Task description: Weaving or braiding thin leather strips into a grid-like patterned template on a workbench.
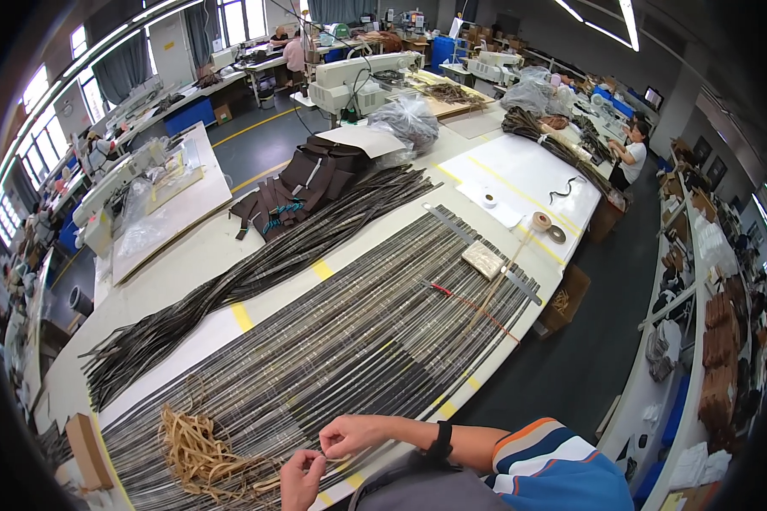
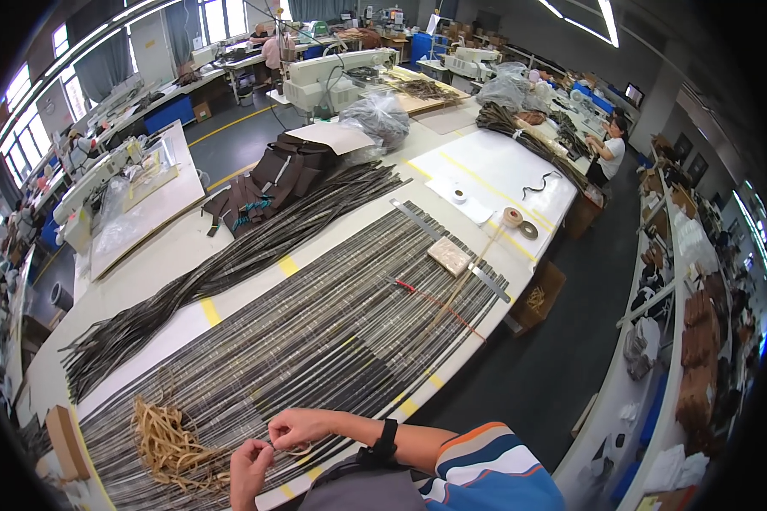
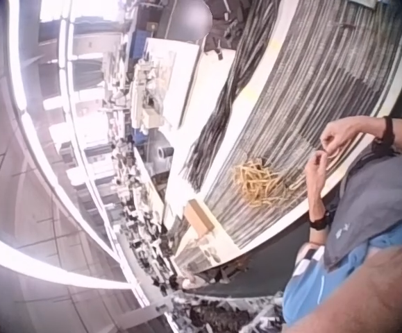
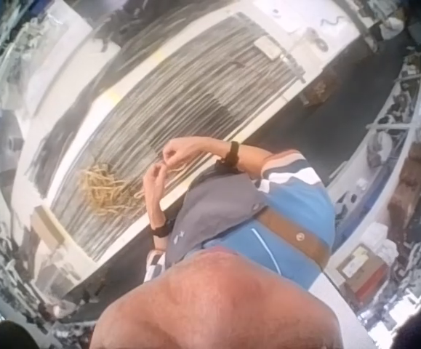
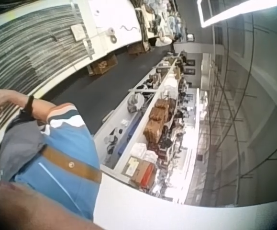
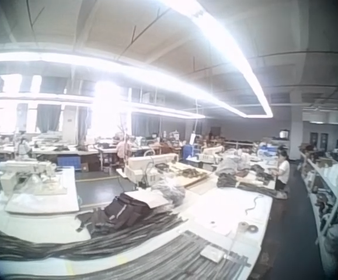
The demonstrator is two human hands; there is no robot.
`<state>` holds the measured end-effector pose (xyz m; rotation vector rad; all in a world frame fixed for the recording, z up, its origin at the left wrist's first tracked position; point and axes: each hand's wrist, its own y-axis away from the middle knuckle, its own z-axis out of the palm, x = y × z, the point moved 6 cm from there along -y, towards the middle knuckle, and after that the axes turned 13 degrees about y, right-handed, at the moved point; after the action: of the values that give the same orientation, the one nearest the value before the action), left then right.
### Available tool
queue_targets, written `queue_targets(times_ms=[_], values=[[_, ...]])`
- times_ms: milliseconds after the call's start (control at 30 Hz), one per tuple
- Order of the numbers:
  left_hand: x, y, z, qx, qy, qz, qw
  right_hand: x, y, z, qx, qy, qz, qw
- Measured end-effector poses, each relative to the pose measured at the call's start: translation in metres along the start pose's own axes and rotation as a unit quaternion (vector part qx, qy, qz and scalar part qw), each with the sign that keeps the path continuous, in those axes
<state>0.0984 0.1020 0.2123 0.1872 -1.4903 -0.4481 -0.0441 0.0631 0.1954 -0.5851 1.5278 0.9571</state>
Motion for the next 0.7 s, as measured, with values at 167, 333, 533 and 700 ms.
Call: queue_targets(times_ms=[167, 333, 533, 700], values=[[0.010, -0.009, -0.035, -0.012, -0.047, -0.008, 0.999, 0.002, -0.036, 0.010, 0.044, 0.003, 0.005, 0.999], [0.018, -0.017, -0.058, -0.018, -0.112, -0.006, 0.993, 0.001, -0.057, 0.014, 0.041, 0.028, 0.032, 0.998], [0.016, -0.017, -0.064, -0.023, -0.109, -0.001, 0.994, -0.020, -0.058, 0.002, 0.091, 0.110, -0.061, 0.988], [0.018, -0.011, -0.047, -0.022, -0.062, 0.006, 0.998, -0.028, -0.053, 0.003, 0.055, 0.056, -0.063, 0.995]])
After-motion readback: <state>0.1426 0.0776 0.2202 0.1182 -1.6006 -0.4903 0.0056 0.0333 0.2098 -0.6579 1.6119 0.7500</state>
